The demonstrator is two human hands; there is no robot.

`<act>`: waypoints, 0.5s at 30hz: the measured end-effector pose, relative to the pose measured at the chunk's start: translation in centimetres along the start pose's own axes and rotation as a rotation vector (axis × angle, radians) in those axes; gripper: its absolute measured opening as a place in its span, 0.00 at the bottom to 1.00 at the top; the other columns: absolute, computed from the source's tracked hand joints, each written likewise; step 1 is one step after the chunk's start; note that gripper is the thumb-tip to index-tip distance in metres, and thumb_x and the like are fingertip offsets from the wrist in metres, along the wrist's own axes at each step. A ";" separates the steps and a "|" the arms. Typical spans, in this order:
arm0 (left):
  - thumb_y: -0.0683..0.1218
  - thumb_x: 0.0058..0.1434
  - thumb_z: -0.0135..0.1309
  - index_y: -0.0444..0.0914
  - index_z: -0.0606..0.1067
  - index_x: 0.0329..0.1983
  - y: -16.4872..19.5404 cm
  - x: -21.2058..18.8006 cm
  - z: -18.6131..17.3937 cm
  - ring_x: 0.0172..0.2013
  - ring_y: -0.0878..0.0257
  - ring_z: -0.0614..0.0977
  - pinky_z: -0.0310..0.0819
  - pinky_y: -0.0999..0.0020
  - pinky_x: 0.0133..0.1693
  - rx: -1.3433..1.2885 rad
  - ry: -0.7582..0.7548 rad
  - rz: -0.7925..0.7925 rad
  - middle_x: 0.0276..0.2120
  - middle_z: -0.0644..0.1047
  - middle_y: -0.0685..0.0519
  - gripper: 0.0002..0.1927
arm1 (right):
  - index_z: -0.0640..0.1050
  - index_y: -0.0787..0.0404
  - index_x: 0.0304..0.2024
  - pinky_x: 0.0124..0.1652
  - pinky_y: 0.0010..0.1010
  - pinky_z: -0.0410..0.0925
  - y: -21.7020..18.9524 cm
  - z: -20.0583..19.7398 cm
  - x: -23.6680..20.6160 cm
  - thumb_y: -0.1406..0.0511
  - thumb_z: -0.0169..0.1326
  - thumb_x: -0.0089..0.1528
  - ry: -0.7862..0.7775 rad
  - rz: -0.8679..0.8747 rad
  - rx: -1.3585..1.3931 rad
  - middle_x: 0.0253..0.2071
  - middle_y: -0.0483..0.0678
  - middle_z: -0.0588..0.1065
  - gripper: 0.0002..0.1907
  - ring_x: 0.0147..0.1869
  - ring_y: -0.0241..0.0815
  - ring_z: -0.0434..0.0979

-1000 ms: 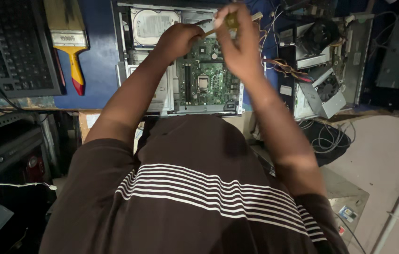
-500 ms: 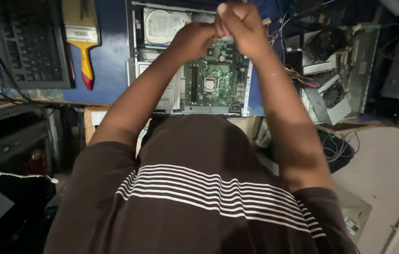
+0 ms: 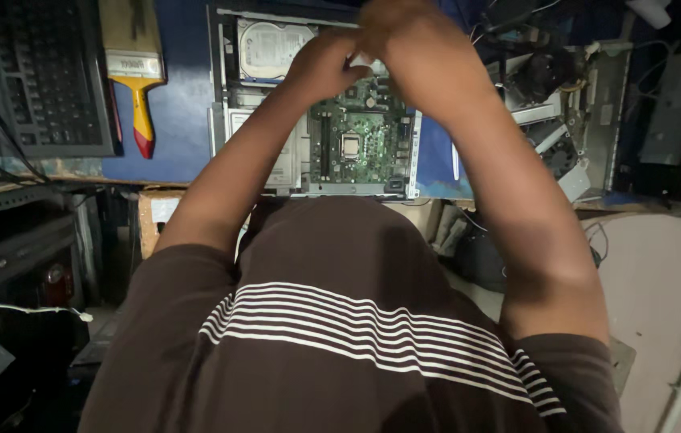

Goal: The person uses a yellow-handled screwdriver to unscrew screws from a motherboard inside an open desktop computer case on a workbench. They hold the board steady with one hand while turning the screwdriver with the other, working on different screws across the board.

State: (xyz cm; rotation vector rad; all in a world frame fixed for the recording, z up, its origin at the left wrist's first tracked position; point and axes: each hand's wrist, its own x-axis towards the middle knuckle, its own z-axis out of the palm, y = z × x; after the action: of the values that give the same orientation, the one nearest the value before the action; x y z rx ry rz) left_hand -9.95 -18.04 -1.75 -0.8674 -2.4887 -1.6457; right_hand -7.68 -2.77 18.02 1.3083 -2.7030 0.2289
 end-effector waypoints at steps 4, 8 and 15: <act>0.44 0.61 0.64 0.41 0.80 0.41 0.0 -0.1 0.5 0.35 0.46 0.82 0.75 0.54 0.36 0.079 0.057 0.068 0.33 0.81 0.47 0.07 | 0.81 0.63 0.47 0.40 0.45 0.70 -1.3 -0.3 0.4 0.61 0.67 0.57 -0.061 0.163 -0.172 0.39 0.53 0.77 0.19 0.42 0.57 0.78; 0.44 0.63 0.62 0.38 0.79 0.38 0.3 0.0 0.8 0.31 0.46 0.82 0.74 0.52 0.33 0.025 -0.001 -0.040 0.29 0.80 0.46 0.05 | 0.78 0.61 0.44 0.40 0.44 0.71 -1.6 -0.1 1.0 0.63 0.61 0.63 -0.188 0.323 -0.122 0.39 0.54 0.77 0.10 0.42 0.58 0.78; 0.42 0.60 0.61 0.38 0.80 0.39 0.8 0.2 0.8 0.32 0.47 0.83 0.76 0.54 0.35 -0.048 0.014 0.021 0.31 0.81 0.46 0.06 | 0.79 0.62 0.43 0.38 0.47 0.71 -1.2 -0.1 -0.6 0.61 0.62 0.60 -0.091 0.310 -0.116 0.38 0.57 0.78 0.14 0.40 0.61 0.78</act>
State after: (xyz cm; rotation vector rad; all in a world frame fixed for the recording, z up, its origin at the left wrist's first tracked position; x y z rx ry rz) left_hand -9.49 -17.06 -1.36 -0.8808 -2.4323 -1.7051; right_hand -6.31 -3.05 18.10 0.8865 -2.9365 0.0411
